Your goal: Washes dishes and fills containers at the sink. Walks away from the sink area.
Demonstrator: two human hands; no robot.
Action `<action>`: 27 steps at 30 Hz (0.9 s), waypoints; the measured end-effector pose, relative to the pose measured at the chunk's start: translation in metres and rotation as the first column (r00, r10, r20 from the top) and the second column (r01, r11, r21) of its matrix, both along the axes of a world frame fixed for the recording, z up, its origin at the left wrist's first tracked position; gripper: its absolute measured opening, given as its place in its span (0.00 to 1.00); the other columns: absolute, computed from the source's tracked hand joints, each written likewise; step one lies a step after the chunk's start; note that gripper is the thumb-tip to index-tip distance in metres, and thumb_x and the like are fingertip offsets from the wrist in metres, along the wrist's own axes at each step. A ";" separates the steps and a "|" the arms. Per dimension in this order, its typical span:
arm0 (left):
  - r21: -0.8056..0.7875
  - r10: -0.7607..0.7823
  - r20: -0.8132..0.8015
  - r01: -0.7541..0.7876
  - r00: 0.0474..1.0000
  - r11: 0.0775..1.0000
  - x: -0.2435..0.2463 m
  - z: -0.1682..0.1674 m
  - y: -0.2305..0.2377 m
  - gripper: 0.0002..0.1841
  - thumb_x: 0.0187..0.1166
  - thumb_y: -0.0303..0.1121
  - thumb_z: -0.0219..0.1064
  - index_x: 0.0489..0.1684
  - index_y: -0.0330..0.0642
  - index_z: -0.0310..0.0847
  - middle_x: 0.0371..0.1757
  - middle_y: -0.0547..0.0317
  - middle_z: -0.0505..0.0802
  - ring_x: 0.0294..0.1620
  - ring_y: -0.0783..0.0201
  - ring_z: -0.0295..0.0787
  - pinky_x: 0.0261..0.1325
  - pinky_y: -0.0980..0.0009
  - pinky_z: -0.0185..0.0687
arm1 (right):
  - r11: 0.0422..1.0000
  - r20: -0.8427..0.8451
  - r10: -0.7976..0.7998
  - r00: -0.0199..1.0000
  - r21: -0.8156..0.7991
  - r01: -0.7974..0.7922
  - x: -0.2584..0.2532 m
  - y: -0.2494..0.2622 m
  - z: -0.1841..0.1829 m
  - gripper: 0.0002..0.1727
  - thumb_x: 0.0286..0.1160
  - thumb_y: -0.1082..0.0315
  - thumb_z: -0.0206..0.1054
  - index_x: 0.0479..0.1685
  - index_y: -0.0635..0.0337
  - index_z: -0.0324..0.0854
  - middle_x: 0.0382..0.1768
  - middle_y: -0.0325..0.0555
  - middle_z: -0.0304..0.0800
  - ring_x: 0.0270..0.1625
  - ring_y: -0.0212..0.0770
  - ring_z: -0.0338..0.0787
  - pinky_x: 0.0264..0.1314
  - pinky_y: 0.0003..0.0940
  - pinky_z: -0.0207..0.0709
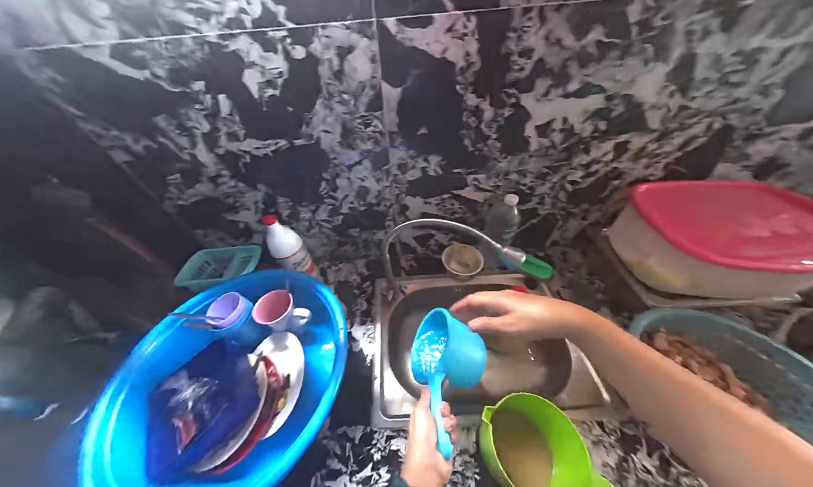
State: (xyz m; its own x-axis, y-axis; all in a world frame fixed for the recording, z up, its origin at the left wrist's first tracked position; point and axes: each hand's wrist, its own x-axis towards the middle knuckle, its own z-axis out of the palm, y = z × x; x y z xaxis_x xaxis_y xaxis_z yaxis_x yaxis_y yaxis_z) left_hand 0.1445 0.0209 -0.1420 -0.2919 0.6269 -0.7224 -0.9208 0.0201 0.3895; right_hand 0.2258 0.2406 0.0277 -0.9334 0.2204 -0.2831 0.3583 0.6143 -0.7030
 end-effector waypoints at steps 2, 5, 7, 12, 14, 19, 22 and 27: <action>0.014 0.047 0.098 -0.048 0.994 0.999 -0.001 -0.010 0.000 0.28 0.96 0.50 0.33 0.64 0.38 0.74 0.13 0.66 0.73 0.06 0.73 0.68 0.08 0.79 0.68 | 0.999 0.039 -0.048 0.998 -0.005 0.048 0.018 0.009 -0.008 0.20 0.87 0.55 0.63 0.76 0.41 0.80 0.68 0.38 0.88 0.67 0.35 0.87 0.74 0.46 0.79; 0.054 0.100 0.222 -0.114 0.970 0.992 -0.007 -0.019 0.004 0.28 0.96 0.48 0.32 0.62 0.36 0.74 0.11 0.68 0.71 0.04 0.75 0.67 0.07 0.81 0.67 | 0.995 0.031 -0.093 0.995 -0.029 0.094 0.038 0.020 -0.017 0.21 0.89 0.53 0.61 0.76 0.43 0.80 0.69 0.39 0.87 0.70 0.37 0.86 0.77 0.47 0.76; 0.097 0.108 0.262 -0.138 0.959 0.986 -0.013 -0.019 0.007 0.27 0.95 0.46 0.31 0.62 0.35 0.73 0.10 0.69 0.71 0.04 0.76 0.67 0.07 0.83 0.66 | 0.989 0.011 -0.136 0.991 -0.065 0.137 0.049 0.023 -0.017 0.21 0.89 0.56 0.61 0.76 0.46 0.80 0.69 0.40 0.87 0.69 0.36 0.85 0.76 0.45 0.76; 0.127 0.115 0.258 -0.152 0.959 0.980 -0.047 0.004 0.026 0.24 0.94 0.41 0.34 0.60 0.32 0.73 0.10 0.67 0.72 0.04 0.76 0.68 0.06 0.83 0.66 | 0.959 -0.050 -0.264 0.963 -0.116 0.257 0.072 0.021 -0.001 0.19 0.89 0.62 0.62 0.75 0.51 0.80 0.67 0.42 0.89 0.66 0.36 0.88 0.72 0.42 0.79; 0.125 0.104 0.203 -0.132 0.974 0.983 -0.063 0.017 0.035 0.26 0.95 0.44 0.32 0.57 0.33 0.73 0.11 0.67 0.72 0.04 0.76 0.68 0.06 0.83 0.66 | 0.949 -0.083 -0.295 0.952 -0.140 0.282 0.081 0.022 0.000 0.20 0.88 0.63 0.62 0.75 0.52 0.80 0.70 0.42 0.87 0.69 0.36 0.87 0.75 0.41 0.78; 0.110 -0.001 0.118 -0.012 0.993 0.994 -0.082 0.028 0.028 0.27 0.95 0.45 0.31 0.61 0.33 0.73 0.11 0.67 0.72 0.05 0.76 0.68 0.06 0.83 0.67 | 0.935 -0.063 -0.319 0.946 -0.184 0.303 0.091 0.021 -0.016 0.19 0.88 0.61 0.62 0.75 0.48 0.81 0.68 0.40 0.88 0.67 0.35 0.87 0.73 0.41 0.79; 0.074 -0.061 0.094 0.054 0.994 0.996 -0.075 0.028 0.005 0.28 0.95 0.48 0.32 0.62 0.35 0.74 0.12 0.67 0.72 0.05 0.76 0.68 0.06 0.82 0.68 | 0.956 -0.031 -0.229 0.973 -0.197 0.219 0.086 0.014 -0.037 0.21 0.89 0.56 0.61 0.76 0.48 0.79 0.70 0.42 0.87 0.70 0.35 0.86 0.77 0.41 0.76; 0.164 -0.112 0.177 0.083 0.978 0.983 -0.064 0.017 -0.050 0.31 0.96 0.49 0.31 0.65 0.33 0.75 0.16 0.64 0.79 0.07 0.76 0.73 0.09 0.83 0.72 | 0.967 -0.039 -0.141 0.989 -0.221 0.129 0.065 -0.035 -0.042 0.24 0.90 0.53 0.58 0.79 0.49 0.77 0.74 0.47 0.82 0.72 0.39 0.83 0.77 0.42 0.75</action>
State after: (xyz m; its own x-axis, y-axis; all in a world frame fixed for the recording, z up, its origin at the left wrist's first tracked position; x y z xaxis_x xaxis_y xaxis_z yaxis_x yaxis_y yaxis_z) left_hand 0.0802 -0.0292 -0.1246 -0.0942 0.7544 -0.6496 -0.9736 0.0664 0.2184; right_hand 0.2904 0.2060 -0.0143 -0.9144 0.2843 -0.2882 0.3853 0.3927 -0.8351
